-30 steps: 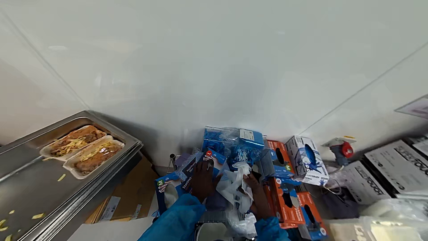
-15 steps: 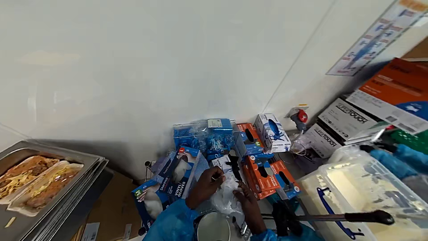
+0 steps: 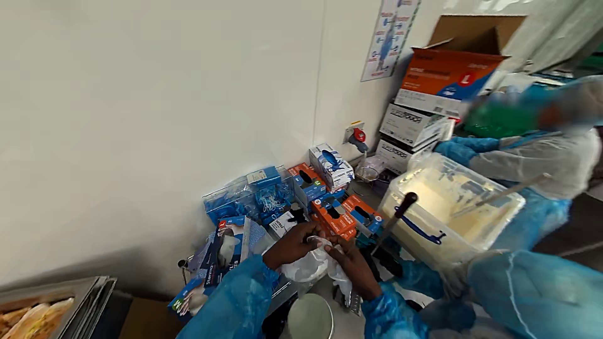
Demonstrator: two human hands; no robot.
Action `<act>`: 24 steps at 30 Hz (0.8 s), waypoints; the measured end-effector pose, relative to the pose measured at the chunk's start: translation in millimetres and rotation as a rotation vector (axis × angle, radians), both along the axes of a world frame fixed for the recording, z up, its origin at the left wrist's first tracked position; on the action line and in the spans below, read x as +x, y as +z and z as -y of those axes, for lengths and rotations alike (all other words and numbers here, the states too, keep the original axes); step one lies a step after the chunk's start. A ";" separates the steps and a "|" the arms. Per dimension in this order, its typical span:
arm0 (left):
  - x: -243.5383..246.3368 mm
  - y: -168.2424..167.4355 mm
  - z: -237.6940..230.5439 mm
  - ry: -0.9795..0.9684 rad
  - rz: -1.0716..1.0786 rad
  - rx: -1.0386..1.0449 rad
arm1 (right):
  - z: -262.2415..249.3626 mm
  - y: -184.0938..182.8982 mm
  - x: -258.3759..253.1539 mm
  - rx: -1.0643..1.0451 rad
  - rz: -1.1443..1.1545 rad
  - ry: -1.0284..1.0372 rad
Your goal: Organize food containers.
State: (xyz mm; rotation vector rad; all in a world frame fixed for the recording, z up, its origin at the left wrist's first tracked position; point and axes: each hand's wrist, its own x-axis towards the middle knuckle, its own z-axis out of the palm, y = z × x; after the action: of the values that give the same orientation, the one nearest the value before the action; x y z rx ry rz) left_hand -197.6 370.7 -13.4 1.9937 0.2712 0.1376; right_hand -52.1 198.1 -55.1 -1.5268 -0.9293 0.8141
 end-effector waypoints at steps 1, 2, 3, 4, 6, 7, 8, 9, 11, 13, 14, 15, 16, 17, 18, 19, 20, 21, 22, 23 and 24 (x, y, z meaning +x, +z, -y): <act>5.6 0.6 -0.2 -0.006 -0.011 0.071 | 4.2 7.1 1.1 -0.001 0.062 -0.050; 10.9 0.2 -0.6 -0.005 -0.017 0.133 | 10.6 13.2 1.8 -0.012 0.130 -0.100; 15.1 -0.6 0.0 0.001 -0.012 0.177 | 19.0 19.1 -0.1 -0.038 0.191 -0.141; 18.6 -1.4 2.1 0.018 -0.014 0.219 | 28.0 23.5 -4.3 -0.063 0.242 -0.178; 20.7 -4.9 12.9 0.097 -0.025 0.251 | 45.1 29.8 -20.0 -0.120 0.283 -0.245; 18.4 -7.2 21.6 0.147 -0.024 0.238 | 53.1 30.5 -29.7 -0.144 0.285 -0.283; 15.3 -10.9 31.5 0.200 -0.012 0.187 | 61.2 30.9 -39.0 -0.162 0.282 -0.323; 12.2 -15.5 42.2 0.228 -0.017 0.101 | 69.8 31.1 -47.7 -0.181 0.275 -0.366; 8.2 -22.7 65.5 0.190 -0.065 -0.140 | 87.4 32.1 -67.0 -0.217 0.236 -0.455; 9.6 -24.3 95.0 0.107 -0.129 -0.346 | 107.0 34.2 -86.9 -0.249 0.169 -0.531; 10.7 -23.3 110.3 0.056 -0.148 -0.396 | 117.3 34.2 -95.6 -0.264 0.131 -0.570; 11.5 -23.9 124.7 0.003 -0.136 -0.415 | 128.4 33.2 -102.8 -0.273 0.101 -0.603; 10.6 -23.4 137.5 -0.054 -0.113 -0.426 | 140.7 31.3 -108.9 -0.271 0.081 -0.637; 7.8 -20.7 148.9 -0.097 -0.087 -0.443 | 154.0 29.9 -114.4 -0.258 0.062 -0.672; 5.6 -18.5 159.2 -0.140 -0.071 -0.467 | 168.0 29.4 -119.7 -0.243 0.038 -0.716; 3.1 -16.2 168.3 -0.178 -0.055 -0.488 | 182.1 29.8 -125.2 -0.232 0.011 -0.765; 0.8 -14.6 177.1 -0.216 -0.040 -0.504 | 196.3 30.7 -130.7 -0.229 -0.015 -0.813; -0.2 -14.4 185.7 -0.261 -0.035 -0.517 | 210.0 31.3 -135.7 -0.221 -0.042 -0.865; 0.1 -14.7 194.3 -0.310 -0.039 -0.526 | 222.3 31.6 -140.3 -0.210 -0.062 -0.915; 1.3 -15.5 203.3 -0.355 -0.045 -0.539 | 233.5 31.6 -145.3 -0.197 -0.081 -0.968; 2.5 -15.8 212.7 -0.401 -0.049 -0.568 | 243.5 31.4 -150.6 -0.181 -0.104 -1.021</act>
State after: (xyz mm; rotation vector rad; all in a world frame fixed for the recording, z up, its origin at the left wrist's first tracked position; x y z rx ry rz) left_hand -195.1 158.0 -29.2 1.4490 -0.0623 -0.2239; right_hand -202.6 -45.5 -23.7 -1.8067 0.0727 0.2174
